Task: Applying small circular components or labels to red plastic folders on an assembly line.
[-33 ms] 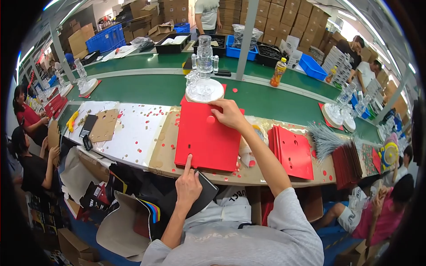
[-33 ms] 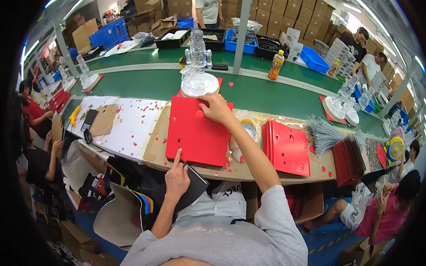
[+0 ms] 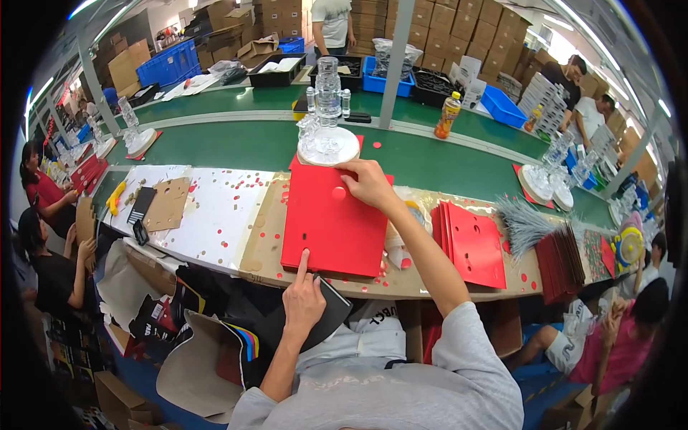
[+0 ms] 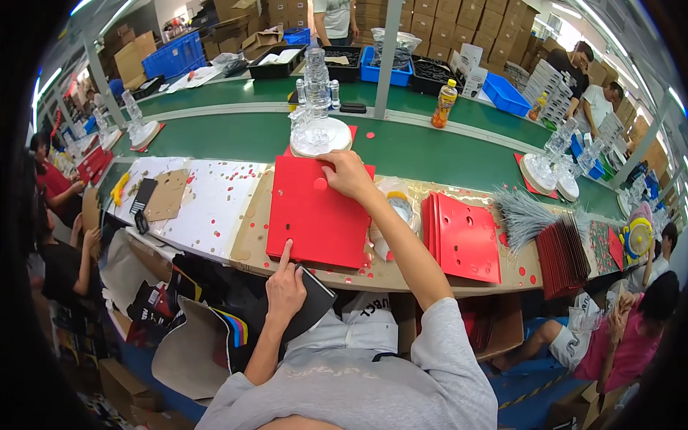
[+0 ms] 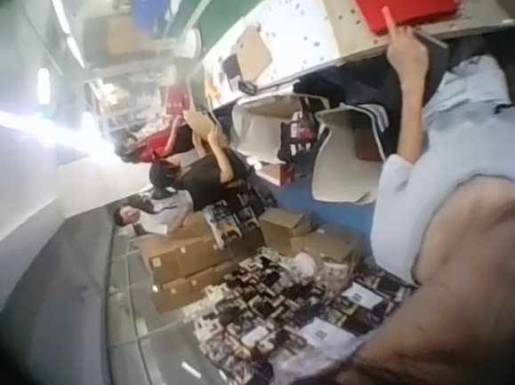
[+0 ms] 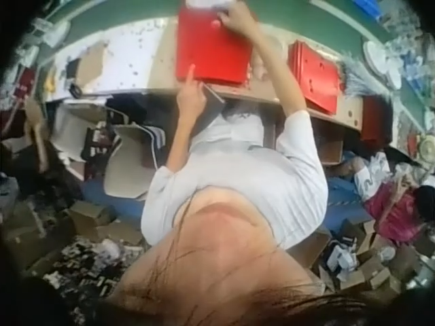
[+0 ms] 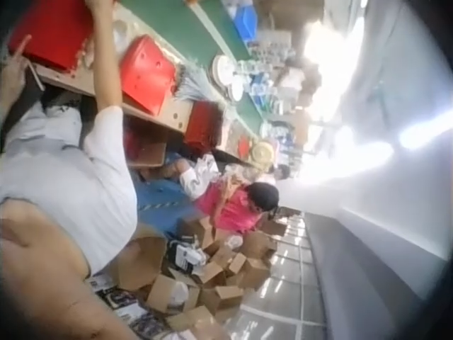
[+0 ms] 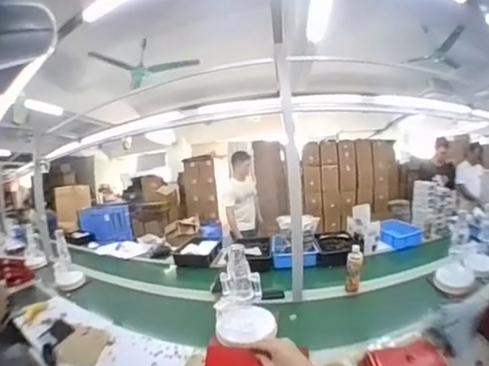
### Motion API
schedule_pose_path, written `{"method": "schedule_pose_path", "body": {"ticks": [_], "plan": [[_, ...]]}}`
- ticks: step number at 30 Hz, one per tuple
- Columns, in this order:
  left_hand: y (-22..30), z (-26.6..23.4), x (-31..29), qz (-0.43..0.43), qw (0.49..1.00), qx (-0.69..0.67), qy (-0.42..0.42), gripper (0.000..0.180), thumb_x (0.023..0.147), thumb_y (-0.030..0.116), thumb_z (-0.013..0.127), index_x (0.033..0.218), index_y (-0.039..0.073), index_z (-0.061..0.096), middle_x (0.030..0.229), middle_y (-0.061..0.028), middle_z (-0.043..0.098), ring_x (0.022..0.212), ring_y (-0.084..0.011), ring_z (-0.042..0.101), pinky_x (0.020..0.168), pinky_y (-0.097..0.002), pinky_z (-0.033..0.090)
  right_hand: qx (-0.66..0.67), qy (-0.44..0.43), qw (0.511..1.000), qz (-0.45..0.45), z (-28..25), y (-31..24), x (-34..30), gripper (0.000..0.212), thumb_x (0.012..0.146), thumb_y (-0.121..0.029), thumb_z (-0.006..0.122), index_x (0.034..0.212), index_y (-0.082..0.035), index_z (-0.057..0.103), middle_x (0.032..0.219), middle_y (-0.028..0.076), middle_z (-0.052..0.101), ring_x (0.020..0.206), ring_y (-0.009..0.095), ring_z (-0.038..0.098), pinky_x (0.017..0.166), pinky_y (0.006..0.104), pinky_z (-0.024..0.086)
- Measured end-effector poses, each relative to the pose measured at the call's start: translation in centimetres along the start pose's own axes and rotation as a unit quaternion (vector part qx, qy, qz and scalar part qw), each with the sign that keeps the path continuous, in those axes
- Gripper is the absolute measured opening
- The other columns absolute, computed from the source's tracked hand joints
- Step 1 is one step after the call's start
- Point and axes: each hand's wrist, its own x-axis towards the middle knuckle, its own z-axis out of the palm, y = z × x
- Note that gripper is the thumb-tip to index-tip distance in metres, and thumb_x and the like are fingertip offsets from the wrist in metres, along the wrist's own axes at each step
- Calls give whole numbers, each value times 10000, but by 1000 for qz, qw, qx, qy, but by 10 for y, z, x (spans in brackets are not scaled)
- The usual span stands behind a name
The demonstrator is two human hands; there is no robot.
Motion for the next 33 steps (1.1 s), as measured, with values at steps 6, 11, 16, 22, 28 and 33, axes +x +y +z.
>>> {"method": "schedule_pose_path", "body": {"ticks": [6,11,16,22,28,33], "plan": [[-1,2,-4,0,1000,-23,4,129,870,44,613,788,-49,574,1536,-131,456,788,-400,677,690,-459,534,14,105,994,14,4,-21,-6,209,789,-46,703,987,-15,760,871,186,731,805,318,722,750,373,575],[4,-3,-1,0,999,-33,22,118,903,42,572,842,-57,587,1539,-110,459,873,-398,668,732,-447,520,-1,131,990,-58,-1,-38,-2,179,791,-50,673,948,-15,751,859,184,730,809,348,713,762,426,570],[-4,6,-4,26,997,-70,33,122,922,29,533,862,-70,568,1554,-108,443,860,-398,655,732,-434,506,-1,167,982,-87,-6,-72,-8,76,700,11,613,752,16,668,743,213,650,782,409,643,730,505,520],[1,1,-8,-3,996,-78,31,152,953,40,505,907,-92,563,1558,-112,449,1085,-428,619,834,-428,497,-164,136,965,-151,-14,-119,-35,128,752,-113,619,840,-31,577,799,109,602,803,277,617,769,392,470],[30,-23,-17,144,981,-112,66,201,950,39,468,920,-136,563,1528,-235,447,1202,-465,578,849,-439,510,-246,262,923,-135,-47,-123,-34,86,803,-140,591,832,-59,588,773,74,539,784,241,564,789,396,427],[66,-47,-33,207,950,-205,108,284,914,113,489,895,-161,561,1336,-350,576,662,-286,584,641,-345,495,-294,371,874,-110,-158,-86,-17,30,785,-120,573,768,-96,580,704,84,563,682,295,583,667,411,428]]}}
